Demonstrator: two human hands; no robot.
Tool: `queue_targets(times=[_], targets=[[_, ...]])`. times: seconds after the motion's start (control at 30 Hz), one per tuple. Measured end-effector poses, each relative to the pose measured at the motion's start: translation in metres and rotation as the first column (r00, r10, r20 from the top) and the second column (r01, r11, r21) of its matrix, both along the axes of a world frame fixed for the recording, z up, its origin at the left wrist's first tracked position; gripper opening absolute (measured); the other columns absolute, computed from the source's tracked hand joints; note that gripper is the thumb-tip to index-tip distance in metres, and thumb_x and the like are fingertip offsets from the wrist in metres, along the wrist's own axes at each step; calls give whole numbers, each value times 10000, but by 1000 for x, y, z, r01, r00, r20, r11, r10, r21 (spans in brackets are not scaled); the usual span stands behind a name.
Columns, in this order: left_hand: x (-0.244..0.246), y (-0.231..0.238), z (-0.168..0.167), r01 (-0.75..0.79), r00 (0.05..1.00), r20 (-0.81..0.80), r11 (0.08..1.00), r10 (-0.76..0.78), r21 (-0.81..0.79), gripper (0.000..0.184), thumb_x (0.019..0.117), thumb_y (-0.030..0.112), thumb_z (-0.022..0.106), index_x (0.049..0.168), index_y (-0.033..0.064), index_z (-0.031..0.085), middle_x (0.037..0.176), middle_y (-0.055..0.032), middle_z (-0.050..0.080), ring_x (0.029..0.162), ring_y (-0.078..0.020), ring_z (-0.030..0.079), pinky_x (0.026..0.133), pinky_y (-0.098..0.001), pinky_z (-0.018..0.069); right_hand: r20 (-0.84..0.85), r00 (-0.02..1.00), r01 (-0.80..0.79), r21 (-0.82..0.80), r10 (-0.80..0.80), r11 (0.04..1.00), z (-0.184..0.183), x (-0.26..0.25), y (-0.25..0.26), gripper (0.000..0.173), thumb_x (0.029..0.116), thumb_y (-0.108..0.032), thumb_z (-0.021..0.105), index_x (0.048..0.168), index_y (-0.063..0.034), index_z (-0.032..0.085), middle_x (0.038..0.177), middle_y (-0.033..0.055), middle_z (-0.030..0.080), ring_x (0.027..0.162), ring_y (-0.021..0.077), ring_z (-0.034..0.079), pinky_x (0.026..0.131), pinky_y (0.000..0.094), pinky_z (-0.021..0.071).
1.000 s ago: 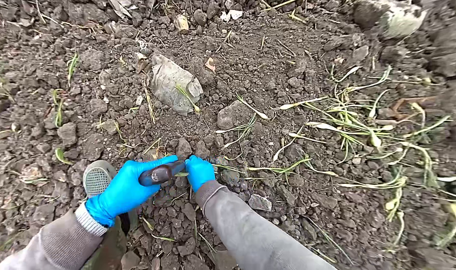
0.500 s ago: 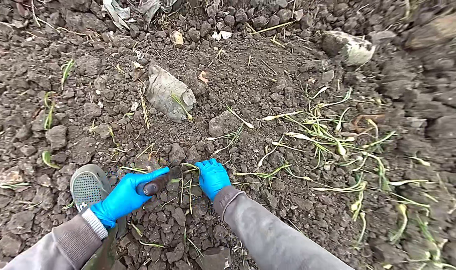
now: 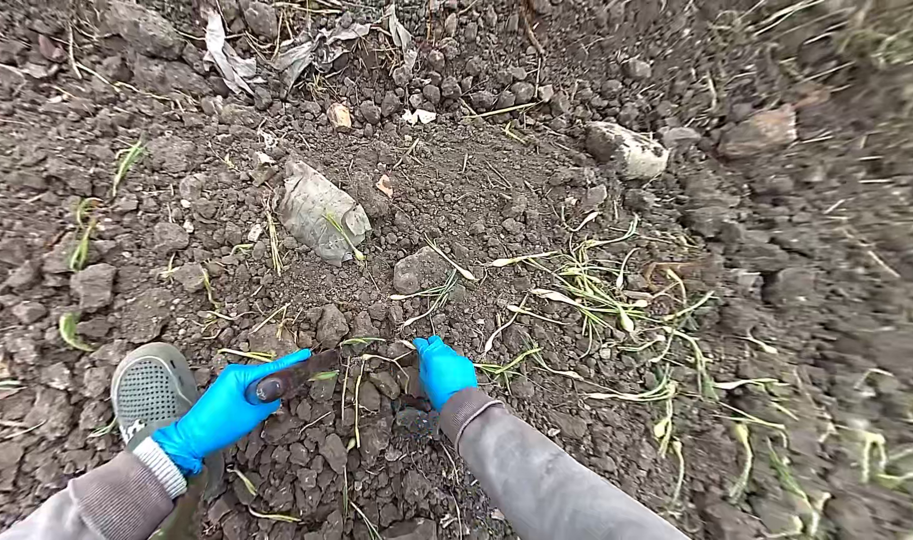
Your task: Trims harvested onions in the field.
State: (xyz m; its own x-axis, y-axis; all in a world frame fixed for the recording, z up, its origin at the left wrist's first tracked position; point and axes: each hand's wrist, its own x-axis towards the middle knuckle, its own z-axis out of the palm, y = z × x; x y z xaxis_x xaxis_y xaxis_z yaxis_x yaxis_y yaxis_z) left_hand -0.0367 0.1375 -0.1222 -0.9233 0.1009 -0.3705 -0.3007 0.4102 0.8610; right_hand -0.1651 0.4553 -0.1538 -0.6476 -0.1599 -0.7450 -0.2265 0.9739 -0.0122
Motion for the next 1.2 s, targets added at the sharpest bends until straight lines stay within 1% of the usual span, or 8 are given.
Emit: queue_targets(times=[0.17, 0.33, 0.6, 0.67, 0.73, 0.83, 1.03, 1.2], targets=[[14, -10, 38, -152, 979, -124, 985, 162, 85, 339, 857, 174, 703, 1189, 191, 770, 1229, 34, 745, 1092, -88, 713, 958, -267, 588, 80, 990, -125, 114, 116, 986, -5, -21, -8, 441, 1001, -5, 525, 1407, -160, 603, 1390, 148, 620, 1134, 391, 683, 890, 596, 566], [57, -45, 108, -508, 857, -9, 848, 515, 153, 577, 747, 131, 764, 1314, 146, 662, 897, 48, 741, 533, -42, 591, 460, -190, 496, 113, 988, -110, 62, 102, 992, 4, -22, 20, 394, 1010, -44, 537, 1387, -135, 610, 1440, 169, 581, 1128, 414, 679, 893, 597, 566], [2, -3, 207, -285, 955, -57, 954, 291, 91, 199, 780, 197, 734, 975, 234, 745, 811, 69, 718, 605, -52, 631, 557, -214, 548, 141, 990, 35, -216, -4, 976, 41, 60, 67, 358, 1075, -245, 507, 1413, -224, 624, 1414, 84, 642, 1158, 329, 694, 946, 573, 552], [-27, 22, 198, -41, 999, -32, 998, 42, 38, 229, 812, 176, 729, 1030, 225, 776, 1055, 58, 775, 845, -76, 731, 734, -259, 625, 195, 981, 64, -262, -12, 963, 44, 72, 57, 345, 1077, -249, 486, 1378, -218, 653, 1396, 81, 651, 1187, 312, 681, 976, 570, 538], [-47, 50, 156, 140, 988, 81, 987, -134, -79, 84, 778, 178, 738, 826, 243, 759, 777, 115, 716, 668, -2, 642, 584, -240, 536, 189, 981, 110, -307, -52, 945, 44, 79, 41, 339, 1073, -260, 487, 1342, -217, 689, 1341, 74, 673, 1146, 294, 691, 955, 552, 547], [-45, 70, 62, 393, 869, 372, 912, -327, -115, 280, 904, 165, 708, 1173, 209, 772, 790, 5, 695, 697, -102, 620, 681, -370, 527, 167, 980, 164, -363, -109, 917, 46, 75, 12, 299, 1057, -255, 538, 1297, -214, 711, 1287, 51, 691, 1079, 266, 707, 904, 529, 567], [-12, 29, 52, -1, 926, 378, 999, 18, -45, 125, 863, 91, 705, 748, 133, 681, 616, 31, 598, 528, -79, 532, 512, -290, 442, 100, 993, 100, -438, -62, 894, 6, 76, -52, 251, 1039, -199, 572, 1231, -165, 731, 1234, 102, 709, 1034, 325, 719, 843, 577, 577], [8, 1, 66, -79, 967, 242, 997, 80, -16, 137, 808, 141, 709, 914, 198, 774, 817, 80, 736, 662, -23, 650, 608, -227, 550, 171, 980, -49, -291, 103, 955, -32, 98, -79, 280, 1045, -201, 533, 1249, -155, 720, 1421, 100, 608, 1041, 348, 717, 835, 559, 599]])
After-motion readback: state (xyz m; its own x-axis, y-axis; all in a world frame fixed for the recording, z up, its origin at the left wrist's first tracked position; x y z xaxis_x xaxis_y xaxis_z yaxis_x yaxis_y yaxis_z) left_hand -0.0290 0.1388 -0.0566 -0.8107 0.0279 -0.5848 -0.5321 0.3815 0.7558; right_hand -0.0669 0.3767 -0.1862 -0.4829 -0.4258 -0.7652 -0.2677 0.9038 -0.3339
